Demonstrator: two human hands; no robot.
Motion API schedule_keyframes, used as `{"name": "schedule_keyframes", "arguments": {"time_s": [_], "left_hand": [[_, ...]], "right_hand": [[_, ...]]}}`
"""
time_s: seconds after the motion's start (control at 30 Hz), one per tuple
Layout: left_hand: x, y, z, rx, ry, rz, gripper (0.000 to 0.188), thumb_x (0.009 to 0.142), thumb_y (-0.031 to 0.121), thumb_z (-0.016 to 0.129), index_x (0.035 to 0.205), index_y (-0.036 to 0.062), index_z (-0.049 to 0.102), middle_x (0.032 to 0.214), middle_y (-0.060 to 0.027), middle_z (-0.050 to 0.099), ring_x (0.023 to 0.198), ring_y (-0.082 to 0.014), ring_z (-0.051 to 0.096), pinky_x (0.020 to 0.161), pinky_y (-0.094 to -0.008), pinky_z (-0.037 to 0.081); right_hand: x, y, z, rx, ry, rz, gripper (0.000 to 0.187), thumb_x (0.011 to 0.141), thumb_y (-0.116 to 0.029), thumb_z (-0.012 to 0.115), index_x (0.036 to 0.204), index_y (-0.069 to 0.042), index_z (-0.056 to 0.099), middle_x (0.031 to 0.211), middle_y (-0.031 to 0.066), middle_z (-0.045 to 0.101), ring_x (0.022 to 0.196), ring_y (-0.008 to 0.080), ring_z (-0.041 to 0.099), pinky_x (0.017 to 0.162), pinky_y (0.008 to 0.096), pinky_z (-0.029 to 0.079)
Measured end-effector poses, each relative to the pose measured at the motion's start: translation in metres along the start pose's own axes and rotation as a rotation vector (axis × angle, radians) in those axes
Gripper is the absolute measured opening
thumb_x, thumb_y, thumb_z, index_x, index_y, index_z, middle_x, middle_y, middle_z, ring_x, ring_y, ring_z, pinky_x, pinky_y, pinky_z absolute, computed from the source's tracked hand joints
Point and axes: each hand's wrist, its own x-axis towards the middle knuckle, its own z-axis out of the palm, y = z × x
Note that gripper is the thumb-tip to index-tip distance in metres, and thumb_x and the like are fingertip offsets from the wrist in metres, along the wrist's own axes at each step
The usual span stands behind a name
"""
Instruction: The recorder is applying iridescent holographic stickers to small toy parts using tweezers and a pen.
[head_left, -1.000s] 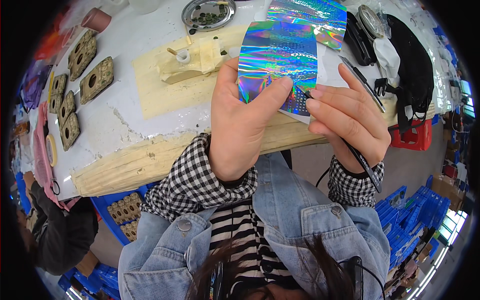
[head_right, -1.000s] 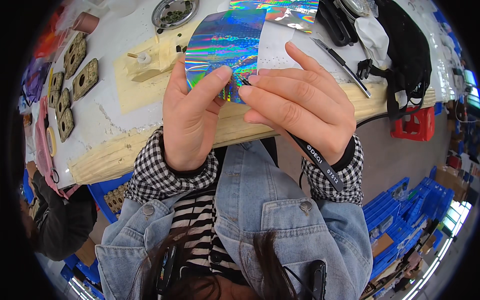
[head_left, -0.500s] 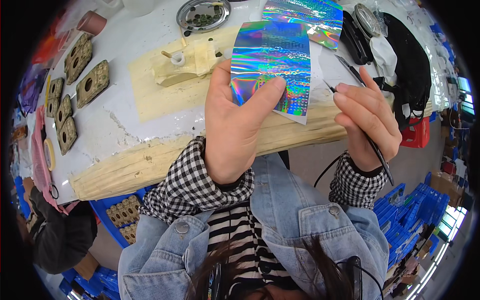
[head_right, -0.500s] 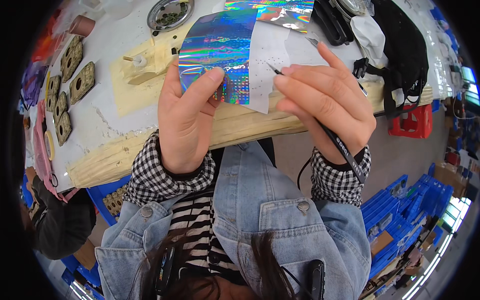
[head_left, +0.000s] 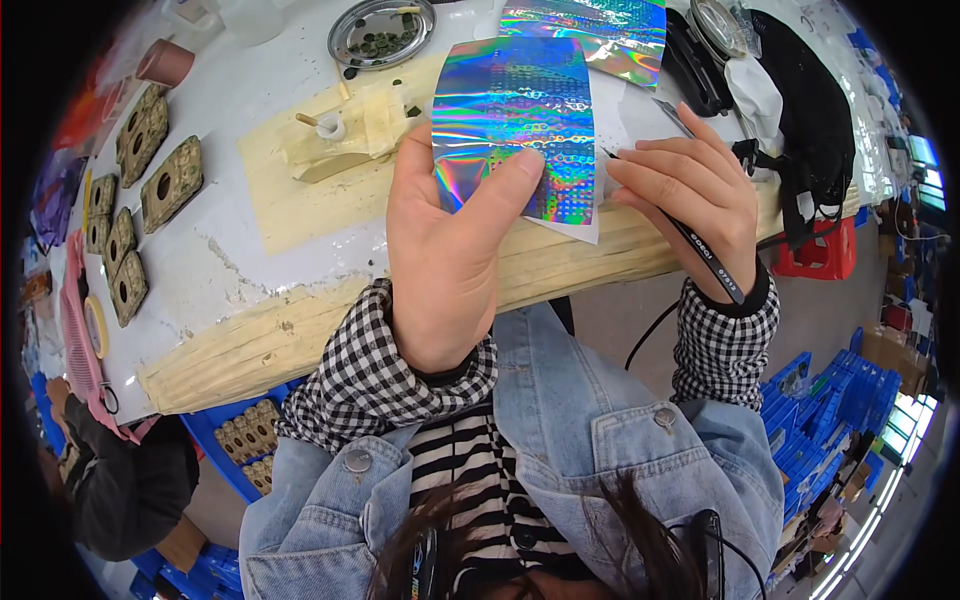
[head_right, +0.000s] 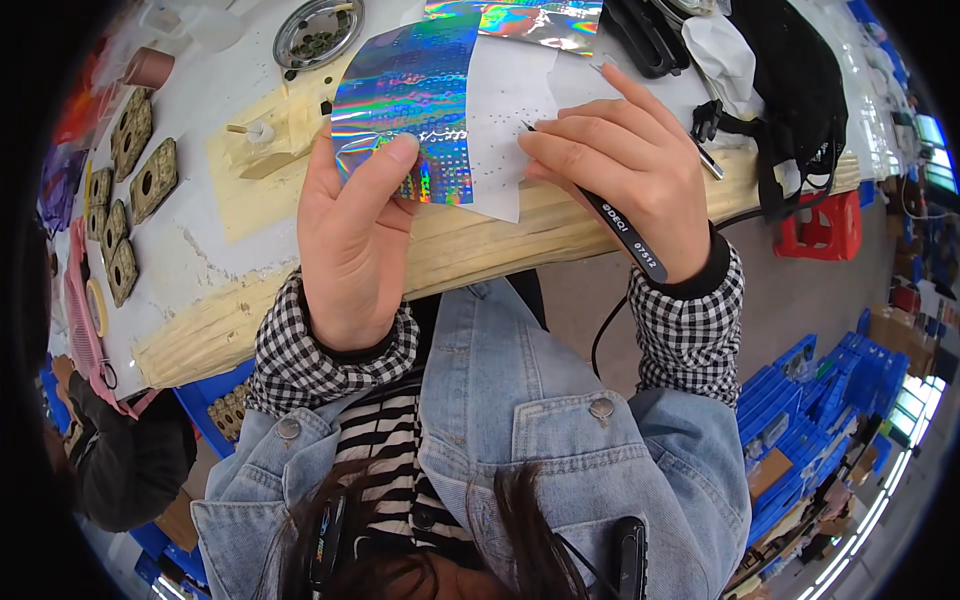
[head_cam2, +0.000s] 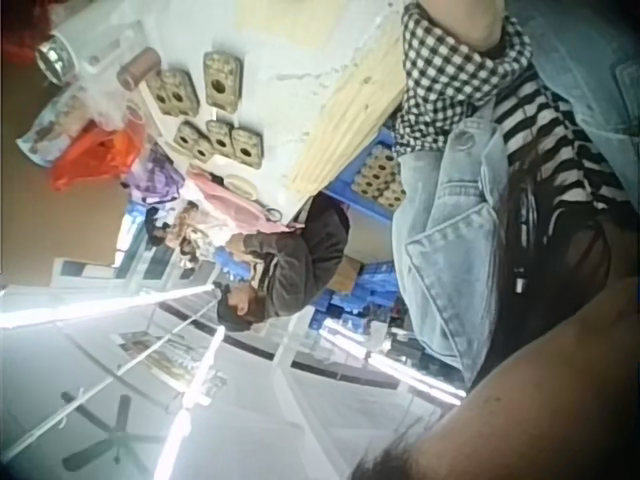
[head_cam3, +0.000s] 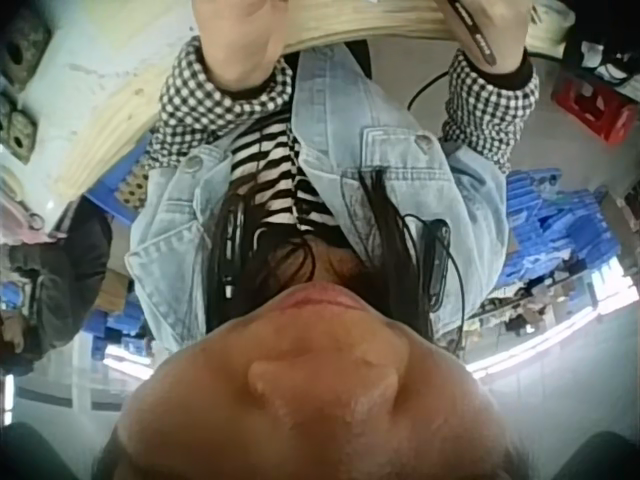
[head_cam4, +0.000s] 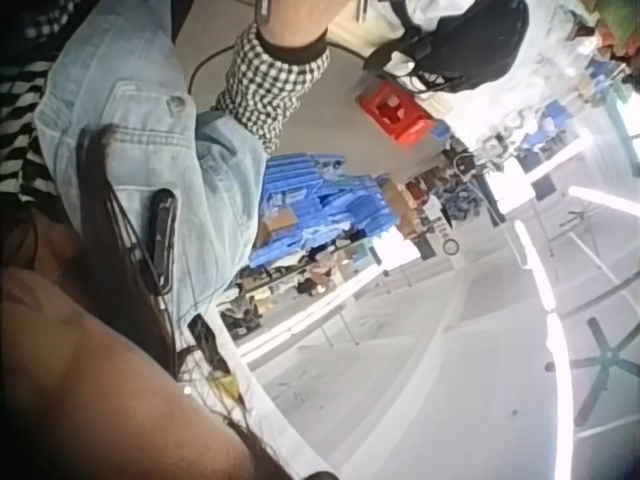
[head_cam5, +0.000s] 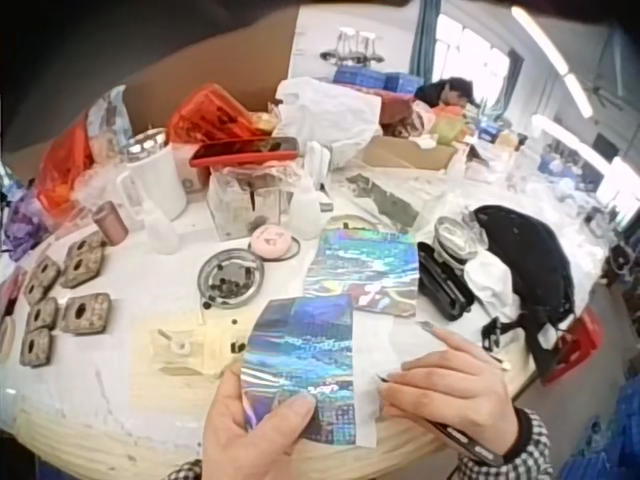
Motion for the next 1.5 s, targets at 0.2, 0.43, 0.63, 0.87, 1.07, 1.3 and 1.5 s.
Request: {"name": "schedule_keyframes", "arguments": {"time_s": [0.2, 0.43, 0.63, 0.87, 1.07, 1.3, 1.5], "left_hand": [[0.0, -0.001, 0.0, -0.013, 0.002, 0.004, 0.041, 0.087, -0.001, 0.063, 0.122, -0.0012, 0.041, 0.111, -0.0109, 0.061, 0.098, -0.0151, 0.061, 0.087, -0.0301, 0.05], [0.0, -0.001, 0.0, -0.002, 0.0, 0.0, 0.041, 0.087, 0.0, 0.064, 0.121, -0.0011, 0.042, 0.109, -0.0102, 0.061, 0.098, -0.0142, 0.061, 0.086, -0.0293, 0.05], [-0.002, 0.0, 0.0, 0.024, 0.017, 0.008, 0.041, 0.087, 0.0, 0.065, 0.121, -0.0005, 0.043, 0.109, -0.0097, 0.061, 0.098, -0.0145, 0.061, 0.086, -0.0295, 0.05], [0.001, 0.001, 0.002, 0.017, -0.052, -0.061, 0.032, 0.087, 0.001, 0.065, 0.117, -0.0012, 0.054, 0.107, -0.0089, 0.066, 0.094, -0.0135, 0.063, 0.085, -0.0281, 0.051], [0.0, 0.001, 0.001, 0.027, -0.091, -0.059, 0.026, 0.088, 0.001, 0.065, 0.113, -0.0007, 0.059, 0.104, -0.0081, 0.068, 0.092, -0.0126, 0.064, 0.083, -0.027, 0.051], [0.001, 0.0, 0.004, 0.03, -0.044, -0.033, 0.034, 0.086, -0.002, 0.065, 0.117, -0.0012, 0.051, 0.107, -0.0096, 0.065, 0.094, -0.0137, 0.064, 0.084, -0.0283, 0.052], [-0.001, 0.004, 0.004, 0.05, -0.069, -0.073, 0.037, 0.086, -0.001, 0.065, 0.118, -0.0013, 0.047, 0.108, -0.0111, 0.064, 0.095, -0.0147, 0.064, 0.085, -0.0286, 0.052]], "right_hand": [[0.004, 0.001, 0.0, -0.009, -0.042, -0.034, 0.026, 0.067, -0.02, 0.077, 0.091, -0.013, 0.072, 0.084, -0.0004, 0.068, 0.084, 0.0162, 0.064, 0.097, 0.044, 0.048], [0.006, 0.001, -0.004, -0.027, -0.057, -0.042, 0.026, 0.067, -0.021, 0.077, 0.091, -0.014, 0.071, 0.083, -0.0004, 0.067, 0.083, 0.0163, 0.064, 0.097, 0.044, 0.048], [0.005, -0.002, -0.012, 0.06, 0.072, 0.037, 0.024, 0.071, -0.013, 0.076, 0.094, -0.006, 0.072, 0.088, 0.0066, 0.069, 0.085, 0.0216, 0.066, 0.091, 0.0418, 0.051], [0.002, -0.03, -0.023, 0.418, 0.285, 0.14, 0.03, 0.071, -0.005, 0.076, 0.1, 0.001, 0.07, 0.096, 0.0161, 0.069, 0.085, 0.0249, 0.067, 0.073, 0.0298, 0.053], [0.005, -0.039, -0.012, 0.478, 0.229, 0.126, 0.033, 0.071, -0.005, 0.077, 0.103, -0.001, 0.07, 0.102, 0.0155, 0.067, 0.088, 0.0241, 0.067, 0.075, 0.0302, 0.054], [0.006, -0.044, -0.012, 0.427, 0.182, 0.118, 0.036, 0.069, -0.004, 0.078, 0.104, -0.003, 0.07, 0.1, 0.0136, 0.067, 0.087, 0.0232, 0.067, 0.073, 0.0298, 0.056], [0.008, -0.045, -0.013, 0.408, 0.172, 0.118, 0.035, 0.069, -0.004, 0.078, 0.103, -0.003, 0.071, 0.099, 0.0131, 0.066, 0.087, 0.0232, 0.068, 0.073, 0.0299, 0.057]]}}
